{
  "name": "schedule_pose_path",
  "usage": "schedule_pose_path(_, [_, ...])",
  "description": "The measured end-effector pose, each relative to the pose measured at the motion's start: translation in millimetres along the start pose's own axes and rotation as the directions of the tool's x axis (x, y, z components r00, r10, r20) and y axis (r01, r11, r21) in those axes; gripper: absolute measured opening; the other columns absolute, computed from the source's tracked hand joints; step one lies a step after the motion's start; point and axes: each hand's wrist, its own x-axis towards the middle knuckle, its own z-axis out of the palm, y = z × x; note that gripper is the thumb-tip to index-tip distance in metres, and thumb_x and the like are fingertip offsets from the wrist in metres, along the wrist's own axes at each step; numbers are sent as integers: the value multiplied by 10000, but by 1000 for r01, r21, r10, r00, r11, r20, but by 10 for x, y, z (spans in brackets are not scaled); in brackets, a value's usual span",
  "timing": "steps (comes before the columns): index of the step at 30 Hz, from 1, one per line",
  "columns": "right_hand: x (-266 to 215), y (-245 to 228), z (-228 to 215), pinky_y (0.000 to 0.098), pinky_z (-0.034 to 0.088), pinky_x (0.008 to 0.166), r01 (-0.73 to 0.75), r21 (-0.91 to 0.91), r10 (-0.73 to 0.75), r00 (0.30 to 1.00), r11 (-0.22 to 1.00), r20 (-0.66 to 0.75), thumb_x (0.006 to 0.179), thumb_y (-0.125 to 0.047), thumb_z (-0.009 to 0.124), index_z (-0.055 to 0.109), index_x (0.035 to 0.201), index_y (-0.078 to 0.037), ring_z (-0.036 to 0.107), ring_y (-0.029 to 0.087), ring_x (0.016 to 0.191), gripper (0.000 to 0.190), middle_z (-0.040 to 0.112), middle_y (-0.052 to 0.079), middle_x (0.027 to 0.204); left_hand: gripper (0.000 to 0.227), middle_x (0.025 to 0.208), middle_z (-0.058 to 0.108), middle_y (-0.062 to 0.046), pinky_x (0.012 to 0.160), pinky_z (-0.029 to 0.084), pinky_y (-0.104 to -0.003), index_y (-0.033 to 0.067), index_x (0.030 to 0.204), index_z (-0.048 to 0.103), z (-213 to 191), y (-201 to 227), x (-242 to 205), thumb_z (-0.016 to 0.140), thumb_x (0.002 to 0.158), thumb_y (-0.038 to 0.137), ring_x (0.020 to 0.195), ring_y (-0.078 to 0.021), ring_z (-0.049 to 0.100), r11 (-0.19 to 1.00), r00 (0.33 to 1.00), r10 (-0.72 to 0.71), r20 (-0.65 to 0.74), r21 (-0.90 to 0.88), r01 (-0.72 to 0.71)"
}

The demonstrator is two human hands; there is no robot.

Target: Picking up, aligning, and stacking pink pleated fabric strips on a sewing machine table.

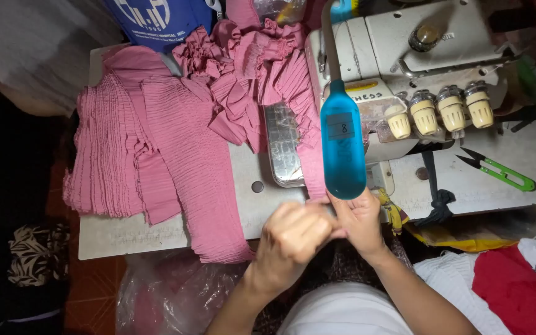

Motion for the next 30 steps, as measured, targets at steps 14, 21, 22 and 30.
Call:
schedule_pose_path(14, [17, -127, -25, 441, 473, 981, 127, 102, -132, 990, 987, 45, 913, -17, 554, 413, 1336, 45, 578, 226, 1122, 450, 622, 168, 1177, 47, 955, 658, -59, 901, 418, -448, 62, 898, 671, 526, -607, 143, 627, 885, 50, 1017, -271, 601, 945, 945, -298, -132, 98, 311])
schedule_pose_path(21, [35, 109, -85, 417, 567, 871, 53, 171, -58, 998, 984, 25, 875, 98, 574, 538, 1188, 56, 663, 193, 960, 318, 700, 162, 1005, 77, 892, 614, -69, 846, 441, -413, 65, 927, 664, 748, -948, 105, 593, 899, 60, 922, -269, 593, 944, 966, -215, -146, 224, 244])
schedule_pose_path(22, [45, 83, -79, 417, 567, 871, 54, 171, -59, 998, 984, 22, 875, 98, 574, 538, 1188, 56, 663, 193, 960, 318, 700, 162, 1005, 77, 892, 614, -69, 846, 441, -413, 65, 927, 664, 710, -890, 111, 593, 899, 60, 922, -269, 593, 944, 966, -213, -145, 223, 242])
schedule_pose_path(30, [47, 188, -98, 418, 559, 861, 82, 121, -86, 996, 989, 25, 875, 60, 612, 636, 1081, 15, 659, 174, 919, 212, 714, 131, 943, 169, 1063, 630, -137, 1020, 334, -504, 12, 1008, 685, 462, -639, 204, 587, 878, 54, 1102, -309, 556, 943, 984, -169, -48, 282, 176])
